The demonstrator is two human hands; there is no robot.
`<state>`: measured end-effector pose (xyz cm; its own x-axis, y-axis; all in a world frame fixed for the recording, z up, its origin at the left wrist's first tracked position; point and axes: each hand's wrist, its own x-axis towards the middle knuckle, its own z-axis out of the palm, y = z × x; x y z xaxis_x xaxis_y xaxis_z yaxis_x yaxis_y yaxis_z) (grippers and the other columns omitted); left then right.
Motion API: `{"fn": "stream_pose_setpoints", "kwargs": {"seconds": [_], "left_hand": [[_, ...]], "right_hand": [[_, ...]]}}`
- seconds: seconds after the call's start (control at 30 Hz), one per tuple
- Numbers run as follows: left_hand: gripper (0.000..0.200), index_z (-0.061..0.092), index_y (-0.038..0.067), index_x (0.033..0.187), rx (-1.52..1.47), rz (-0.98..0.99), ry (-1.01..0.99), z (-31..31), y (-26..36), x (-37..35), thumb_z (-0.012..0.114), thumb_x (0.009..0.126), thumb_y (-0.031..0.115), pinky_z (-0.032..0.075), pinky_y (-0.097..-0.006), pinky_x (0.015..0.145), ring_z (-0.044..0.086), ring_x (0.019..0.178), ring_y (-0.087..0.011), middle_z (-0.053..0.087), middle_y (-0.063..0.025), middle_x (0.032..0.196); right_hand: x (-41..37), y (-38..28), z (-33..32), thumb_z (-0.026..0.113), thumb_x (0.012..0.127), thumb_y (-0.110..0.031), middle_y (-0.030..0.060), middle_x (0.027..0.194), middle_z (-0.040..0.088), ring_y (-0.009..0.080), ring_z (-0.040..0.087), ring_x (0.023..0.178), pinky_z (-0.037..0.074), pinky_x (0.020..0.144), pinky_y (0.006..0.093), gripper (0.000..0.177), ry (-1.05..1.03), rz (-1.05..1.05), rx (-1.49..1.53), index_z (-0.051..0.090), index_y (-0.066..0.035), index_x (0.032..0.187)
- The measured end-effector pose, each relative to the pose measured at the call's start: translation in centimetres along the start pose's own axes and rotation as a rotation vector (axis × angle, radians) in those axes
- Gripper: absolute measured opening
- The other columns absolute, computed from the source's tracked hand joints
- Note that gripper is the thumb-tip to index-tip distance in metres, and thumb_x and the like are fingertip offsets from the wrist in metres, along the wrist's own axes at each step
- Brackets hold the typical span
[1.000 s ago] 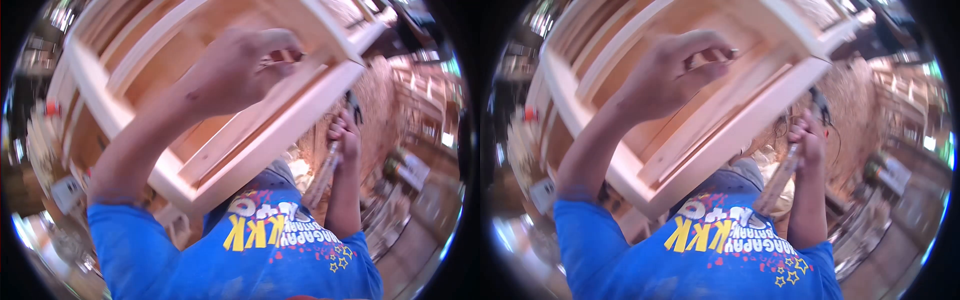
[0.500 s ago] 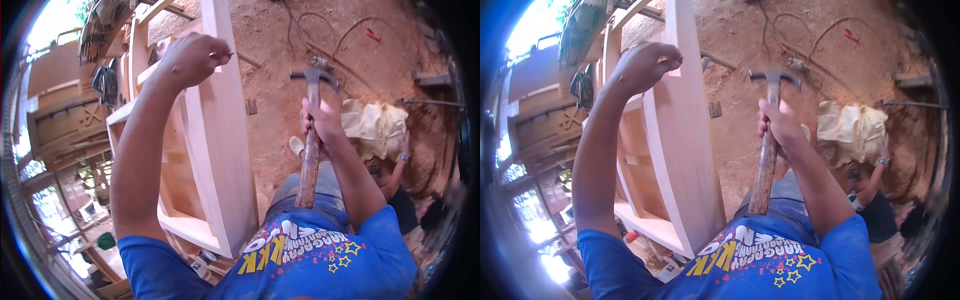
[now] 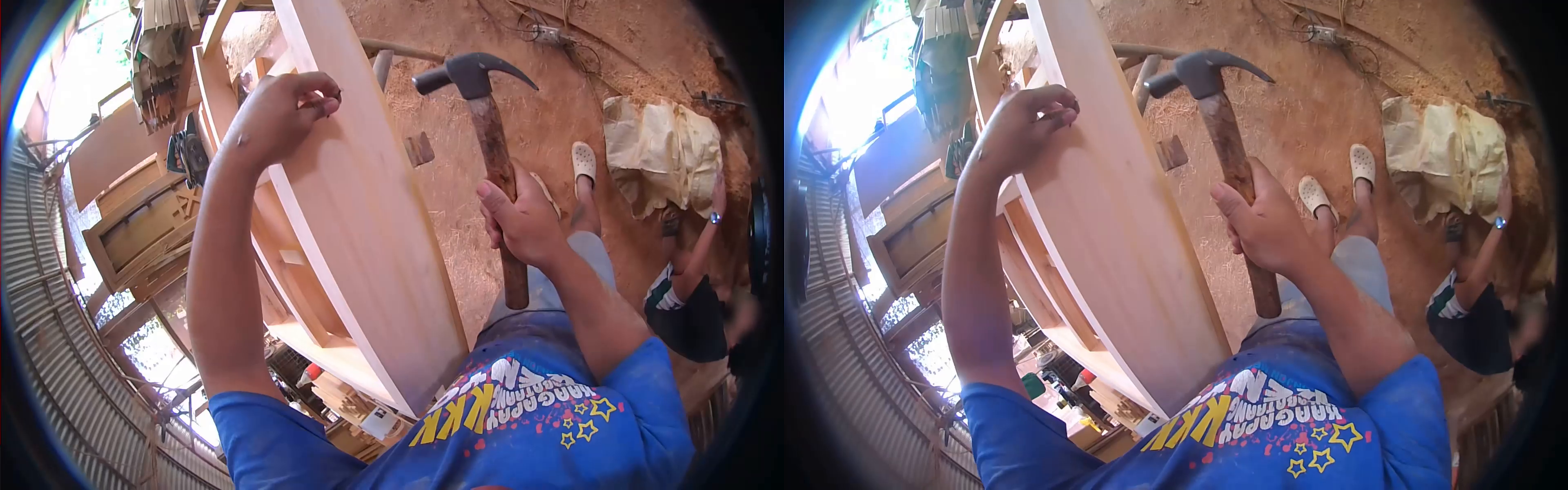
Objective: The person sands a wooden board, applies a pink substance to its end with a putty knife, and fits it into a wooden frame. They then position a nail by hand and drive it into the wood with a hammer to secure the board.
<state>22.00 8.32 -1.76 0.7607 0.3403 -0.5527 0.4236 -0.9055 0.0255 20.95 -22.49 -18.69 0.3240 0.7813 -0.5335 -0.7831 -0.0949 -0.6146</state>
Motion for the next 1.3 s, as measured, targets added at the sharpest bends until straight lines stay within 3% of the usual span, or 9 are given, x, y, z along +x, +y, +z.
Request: {"fn": "stream_pose_setpoints", "kwargs": {"seconds": [0.4, 0.6, 0.7, 0.77, 0.83, 1.0, 1.13, 1.2, 1.3], "left_hand": [[0.020, 0.073, 0.003, 0.105, -0.022, 0.064, 0.008, 0.4, -1.0, 1.0, 0.074, 0.096, 0.020, 0.052, -0.0383, 0.078, 0.065, 0.076, -0.0207, 0.069, -0.0119, 0.081], [0.017, 0.073, 0.002, 0.105, -0.014, 0.062, 0.004, 0.4, -0.5, 1.2, 0.073, 0.095, 0.016, 0.052, -0.0365, 0.077, 0.066, 0.076, -0.0191, 0.070, -0.0114, 0.081], [0.014, 0.073, 0.001, 0.104, -0.035, 0.067, 0.015, 0.5, -0.7, 0.8, 0.072, 0.095, 0.012, 0.053, -0.0359, 0.078, 0.068, 0.078, -0.0184, 0.071, -0.0106, 0.082], [0.013, 0.074, 0.001, 0.103, 0.000, 0.067, 0.007, 0.3, -0.4, 0.4, 0.071, 0.094, 0.009, 0.053, -0.0355, 0.078, 0.068, 0.078, -0.0176, 0.072, -0.0103, 0.083], [0.012, 0.074, 0.000, 0.103, 0.000, 0.076, 0.001, 0.3, -0.4, 0.2, 0.071, 0.094, 0.007, 0.054, -0.0352, 0.078, 0.069, 0.079, -0.0171, 0.073, -0.0102, 0.083], [0.012, 0.076, -0.001, 0.102, -0.013, 0.070, -0.005, 0.1, 0.0, 0.1, 0.072, 0.092, 0.006, 0.055, -0.0353, 0.080, 0.071, 0.080, -0.0167, 0.075, -0.0105, 0.084], [0.013, 0.077, -0.001, 0.103, 0.012, 0.039, -0.023, -0.1, 0.0, 0.2, 0.073, 0.092, 0.007, 0.055, -0.0359, 0.082, 0.072, 0.082, -0.0175, 0.076, -0.0110, 0.085], [0.014, 0.077, -0.001, 0.103, -0.019, 0.015, -0.038, -0.1, -0.2, 0.4, 0.075, 0.092, 0.008, 0.055, -0.0357, 0.082, 0.072, 0.083, -0.0174, 0.076, -0.0110, 0.086], [0.020, 0.079, 0.003, 0.107, -0.024, 0.056, -0.039, -0.3, -0.8, 0.4, 0.079, 0.090, 0.012, 0.054, -0.0340, 0.083, 0.072, 0.087, -0.0169, 0.078, -0.0092, 0.093]], "right_hand": [[0.0, -0.5, 1.5, 0.066, 0.105, -0.036, -0.0008, 0.076, 0.053, 0.0074, 0.054, 0.055, 0.047, 0.050, 0.0272, 0.037, -0.061, 0.014, -0.091, 0.050, -0.006, 0.119], [-0.1, -1.2, 2.6, 0.066, 0.106, -0.036, -0.0017, 0.077, 0.053, 0.0054, 0.054, 0.057, 0.047, 0.051, 0.0255, 0.037, -0.039, -0.158, 0.099, 0.051, -0.006, 0.122], [0.0, -1.0, 4.0, 0.065, 0.106, -0.034, 0.0043, 0.081, 0.061, 0.0134, 0.061, 0.064, 0.052, 0.060, 0.0320, 0.037, -0.024, -0.224, 0.199, 0.052, -0.004, 0.124], [0.7, -0.4, 5.3, 0.065, 0.106, -0.032, 0.0097, 0.086, 0.066, 0.0208, 0.066, 0.073, 0.053, 0.069, 0.0373, 0.038, 0.037, -0.268, -0.032, 0.053, -0.003, 0.125], [0.9, -2.0, 4.8, 0.065, 0.105, -0.030, 0.0179, 0.096, 0.071, 0.0319, 0.070, 0.088, 0.053, 0.082, 0.0446, 0.040, -0.030, -0.185, -0.315, 0.052, 0.001, 0.127], [-0.3, -0.9, 5.3, 0.065, 0.104, -0.031, 0.0177, 0.097, 0.071, 0.0314, 0.070, 0.087, 0.054, 0.081, 0.0437, 0.044, 0.103, -0.160, 0.072, 0.051, 0.001, 0.131], [0.6, -0.3, 5.9, 0.065, 0.104, -0.029, 0.0167, 0.096, 0.071, 0.0297, 0.071, 0.089, 0.055, 0.082, 0.0429, 0.042, 0.091, -0.167, -0.096, 0.051, 0.002, 0.130], [1.0, -0.9, 5.1, 0.066, 0.104, -0.027, 0.0125, 0.090, 0.068, 0.0234, 0.069, 0.084, 0.054, 0.077, 0.0401, 0.036, -0.004, -0.178, -0.221, 0.052, 0.001, 0.121], [0.6, 0.1, 5.0, 0.066, 0.104, -0.029, 0.0099, 0.085, 0.065, 0.0199, 0.066, 0.079, 0.052, 0.073, 0.0377, 0.036, 0.051, -0.172, -0.121, 0.052, 0.001, 0.119]]}}
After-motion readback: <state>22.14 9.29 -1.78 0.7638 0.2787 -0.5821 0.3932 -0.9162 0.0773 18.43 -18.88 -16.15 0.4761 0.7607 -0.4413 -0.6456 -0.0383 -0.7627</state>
